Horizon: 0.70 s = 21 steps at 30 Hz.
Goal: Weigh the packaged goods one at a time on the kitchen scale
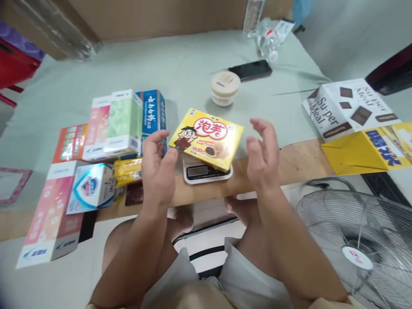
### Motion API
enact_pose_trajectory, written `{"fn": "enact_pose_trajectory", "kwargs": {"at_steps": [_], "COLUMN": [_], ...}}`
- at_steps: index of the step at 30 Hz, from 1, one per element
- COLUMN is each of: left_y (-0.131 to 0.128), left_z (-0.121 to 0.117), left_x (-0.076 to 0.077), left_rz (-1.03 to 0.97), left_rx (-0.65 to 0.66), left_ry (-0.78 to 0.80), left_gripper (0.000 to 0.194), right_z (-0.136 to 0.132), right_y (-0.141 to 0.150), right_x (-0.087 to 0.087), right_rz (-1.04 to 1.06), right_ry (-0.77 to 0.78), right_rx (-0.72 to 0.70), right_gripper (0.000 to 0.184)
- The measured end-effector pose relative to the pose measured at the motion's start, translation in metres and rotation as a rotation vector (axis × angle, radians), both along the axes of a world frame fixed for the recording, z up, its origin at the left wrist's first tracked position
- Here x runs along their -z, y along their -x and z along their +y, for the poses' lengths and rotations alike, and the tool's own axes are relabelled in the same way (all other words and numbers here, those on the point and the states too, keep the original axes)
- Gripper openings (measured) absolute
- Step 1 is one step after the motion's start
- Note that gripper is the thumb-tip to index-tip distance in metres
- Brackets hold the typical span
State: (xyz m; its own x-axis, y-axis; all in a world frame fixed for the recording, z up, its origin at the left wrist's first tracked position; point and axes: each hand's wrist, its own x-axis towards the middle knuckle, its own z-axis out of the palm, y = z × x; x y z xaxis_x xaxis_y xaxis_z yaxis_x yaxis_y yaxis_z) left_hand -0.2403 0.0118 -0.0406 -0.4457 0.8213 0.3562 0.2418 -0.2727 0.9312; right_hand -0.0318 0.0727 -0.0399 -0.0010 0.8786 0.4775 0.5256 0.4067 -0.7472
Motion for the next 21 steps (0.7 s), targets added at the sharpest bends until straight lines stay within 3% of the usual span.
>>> {"fn": "enact_pose_trajectory", "kwargs": {"at_steps": [2,5,14,17,21], "left_y": [0.000,0.001,-0.013,-0.030,-0.059], "left_z": [0.004,0.011,0.019,0.018,0.029], "left_x": [0.004,0.006,-0.008,-0.020,-0.036], "left_rz": [-0.015,-0.061,-0.137,-0.243,-0.461], "left_rx": [-0.029,-0.080,-0.092,-0.047,0.068], "left_ry": [0.108,0.203,0.244,0.180,0.232], "left_gripper": [0.045,0.053,0.023,0.019,0.027], "right_z": [-0.008,-0.017,-0.024,-0.021,-0.006], "right_y": [0.003,0.010,0.011,0.005,-0.017], "right_x": [0.011,0.018,0.011,0.005,-0.004], "right_rz": [0.151,0.153,0.225,0.239,0.312], "right_ry": [0.010,0.047,0.263,0.151,-0.013], "right_rx": [0.068,0.053,-0.149,-0.103,0.025], "right_gripper": [0.040,0.041,0.053,0.054,0.042]}}
